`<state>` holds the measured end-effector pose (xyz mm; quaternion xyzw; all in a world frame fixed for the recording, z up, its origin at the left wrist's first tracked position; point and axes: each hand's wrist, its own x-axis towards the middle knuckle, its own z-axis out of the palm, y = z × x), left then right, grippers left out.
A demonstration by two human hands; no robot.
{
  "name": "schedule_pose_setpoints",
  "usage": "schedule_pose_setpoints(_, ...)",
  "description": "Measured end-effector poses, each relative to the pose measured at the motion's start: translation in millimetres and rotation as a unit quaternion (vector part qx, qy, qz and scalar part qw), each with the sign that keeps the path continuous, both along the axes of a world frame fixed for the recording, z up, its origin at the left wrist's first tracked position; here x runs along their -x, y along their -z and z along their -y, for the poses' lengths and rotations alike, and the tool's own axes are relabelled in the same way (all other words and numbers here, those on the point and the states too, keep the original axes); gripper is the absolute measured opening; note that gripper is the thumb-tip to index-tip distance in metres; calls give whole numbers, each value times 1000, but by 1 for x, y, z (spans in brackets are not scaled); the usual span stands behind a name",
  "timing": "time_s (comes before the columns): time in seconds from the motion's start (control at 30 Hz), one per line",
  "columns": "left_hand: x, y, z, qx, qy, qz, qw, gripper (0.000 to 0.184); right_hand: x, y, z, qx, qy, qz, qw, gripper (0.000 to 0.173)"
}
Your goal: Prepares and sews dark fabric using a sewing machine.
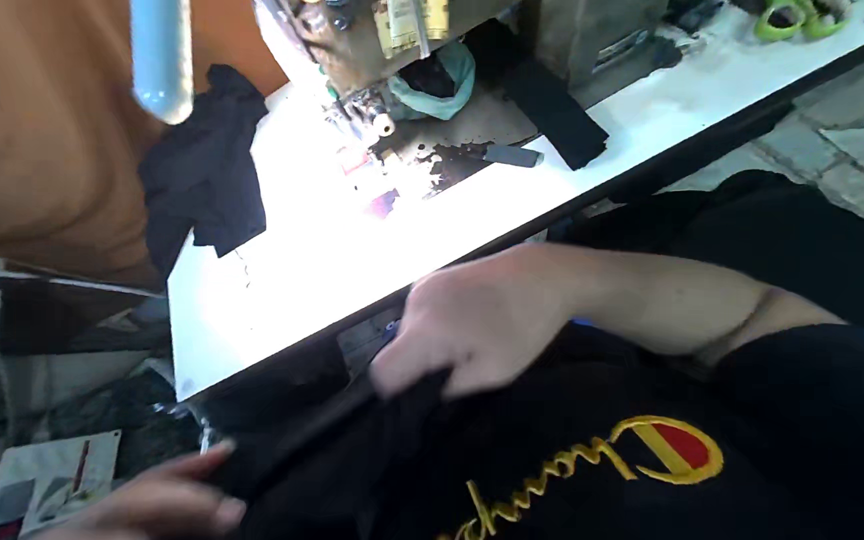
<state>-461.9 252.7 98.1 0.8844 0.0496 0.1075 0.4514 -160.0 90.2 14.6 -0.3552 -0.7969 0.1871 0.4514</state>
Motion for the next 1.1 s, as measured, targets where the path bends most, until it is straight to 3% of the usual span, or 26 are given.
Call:
schedule_pose_setpoints(0.1, -29, 40, -30, -19, 67, -7, 998, 21, -31, 36, 1, 56, 155, 238, 957, 14)
schedule_pose_setpoints(0.17, -59, 51, -23, -123, 43, -33, 991, 24, -38, 48, 12, 56, 225, 276, 933, 11)
schedule_pose_setpoints(0.23, -81, 57, -19, -279, 18, -36, 959, 26, -48, 54, 21, 51, 251, 259, 931, 15)
schedule_pose_setpoints(0.27, -86, 56, -23, -288, 29, -35, 957, 26, -53, 55, 25, 55, 258, 244, 933, 16)
schedule_pose_setpoints(0.37, -88, 41, -43, -87, 126, 12, 988, 27, -65, 52, 31, 54, 268, 191, 943, 18)
schedule_pose_setpoints(0.43, -85, 35, -51, -20, 132, 54, 990, 23, -71, 49, 31, 63, 237, 124, 961, 21)
schedule_pose_setpoints(0.53, -90, 34, -68, -54, 51, 41, 996, 20, -78, 51, 19, 132, 133, -6, 982, 23)
schedule_pose_setpoints(0.63, -111, 48, -90, -135, -60, -43, 988, 15, -90, 51, -1, 179, 123, -53, 975, 21)
schedule_pose_setpoints(0.67, -118, 55, -99, -119, -70, -91, 986, 16, -97, 53, -7, 195, 129, -87, 968, 23)
schedule_pose_setpoints(0.73, -131, 77, -117, 19, -64, -135, 989, 22, -107, 63, -18, 217, 139, -206, 944, 22)
schedule_pose_setpoints(0.8, -139, 101, -128, 206, -67, -88, 972, 25, -113, 77, -27, 216, 138, -340, 905, 20)
schedule_pose_setpoints(0.87, -149, 119, -134, 321, -49, -34, 945, 23, -117, 85, -33, 213, 124, -428, 870, 23)
schedule_pose_setpoints(1.1, -169, 155, -135, 474, -149, 48, 866, 34, -123, 95, -31, 249, 176, -468, 829, 27)
